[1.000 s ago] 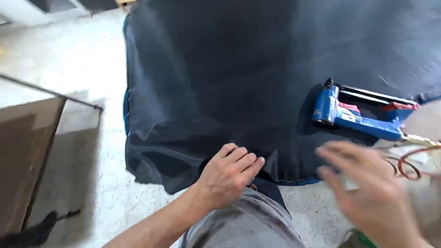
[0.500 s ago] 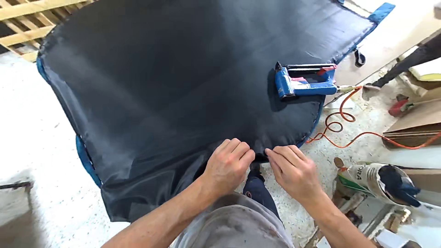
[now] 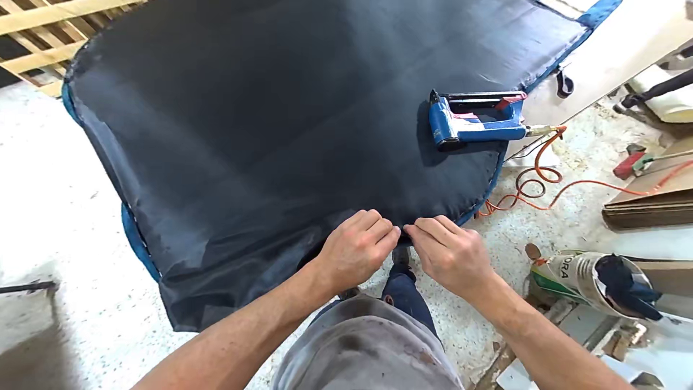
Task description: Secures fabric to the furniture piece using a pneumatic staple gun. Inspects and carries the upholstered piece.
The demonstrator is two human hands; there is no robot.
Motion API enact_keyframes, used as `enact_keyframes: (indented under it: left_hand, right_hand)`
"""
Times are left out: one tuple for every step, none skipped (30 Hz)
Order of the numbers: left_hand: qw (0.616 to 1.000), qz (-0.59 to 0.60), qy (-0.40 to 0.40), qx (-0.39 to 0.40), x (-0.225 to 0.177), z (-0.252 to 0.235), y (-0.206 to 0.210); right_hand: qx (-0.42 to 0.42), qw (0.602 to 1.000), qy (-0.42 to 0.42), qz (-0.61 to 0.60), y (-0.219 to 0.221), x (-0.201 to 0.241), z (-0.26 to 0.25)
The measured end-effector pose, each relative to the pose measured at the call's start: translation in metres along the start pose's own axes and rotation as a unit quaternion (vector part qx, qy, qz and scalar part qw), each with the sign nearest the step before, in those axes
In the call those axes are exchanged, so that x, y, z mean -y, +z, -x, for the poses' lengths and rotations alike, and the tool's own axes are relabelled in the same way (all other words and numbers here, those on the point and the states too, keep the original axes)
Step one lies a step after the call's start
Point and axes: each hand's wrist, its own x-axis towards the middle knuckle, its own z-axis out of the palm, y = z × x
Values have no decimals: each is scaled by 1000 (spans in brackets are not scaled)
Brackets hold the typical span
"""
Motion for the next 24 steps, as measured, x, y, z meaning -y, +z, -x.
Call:
enact_keyframes:
  left_hand:
    - [1000,2,6,4,0,-1,0]
    - [1000,6,10,7,0,-1,-1]
    - [1000,11,13,9,0,0,-2]
    - [1000,16,16,10,1,0,-2]
    - [1000,19,18,11,2,0,-2]
    - [1000,20,20,11,3,0,-2]
    - [999,20,23,10,3,0,-2]
    - [999,17,25,11,3,-1,-2]
    - [999,15,27,12,3,-1,-3]
    - [999,13,32,14,3,-2,-3]
    - [999,13,39,17,4,-3,-4]
    - [999,13,47,23,5,-4,-6]
    - [998,14,55,32,6,-5,-7]
    - [997,14,65,44,7,-7,-9]
    - [996,13,74,57,9,-8,-11]
    - [994,12,82,70,10,-9,-13]
    - [993,11,88,81,11,-10,-14]
    - [991,11,92,92,12,-11,-15]
    - [990,14,91,103,12,-12,-16]
    - [990,18,85,114,12,-14,-17]
    - [989,26,76,125,13,-17,-17]
    - [988,36,69,132,14,-19,-16]
    - [988,47,65,133,15,-19,-15]
    - [988,57,65,131,17,-18,-14]
  right_hand:
    - [0,1000,-20,-2,0,-2,-1]
    - [3,999,-38,-7,-1,-3,-2]
    - [10,999,-52,-14,-2,-4,-3]
    - [18,998,-63,-20,-3,-5,-4]
    - [25,997,-72,-22,-3,-5,-4]
    - [31,996,-80,-22,-4,-6,-4]
    - [35,995,-88,-21,-4,-6,-5]
    - [39,994,-96,-21,-5,-6,-5]
    - [42,994,-103,-22,-6,-6,-6]
    - [44,993,-108,-23,-6,-6,-6]
    - [48,992,-113,-23,-7,-6,-7]
    - [54,991,-117,-24,-7,-6,-8]
    - [61,991,-120,-25,-8,-7,-10]
    - [68,990,-123,-27,-9,-7,-11]
    - [73,989,-124,-27,-10,-7,-13]
    - [75,989,-126,-26,-10,-7,-13]
    - [76,989,-128,-25,-10,-7,-14]
    - [77,988,-128,-24,-10,-6,-14]
    - [77,989,-128,-24,-10,-5,-13]
    - [76,989,-125,-23,-10,-5,-12]
    - [74,990,-120,-21,-9,-5,-12]
    - [71,991,-116,-19,-9,-5,-11]
    - [70,991,-112,-17,-9,-5,-11]
    - [68,991,-111,-19,-8,-4,-10]
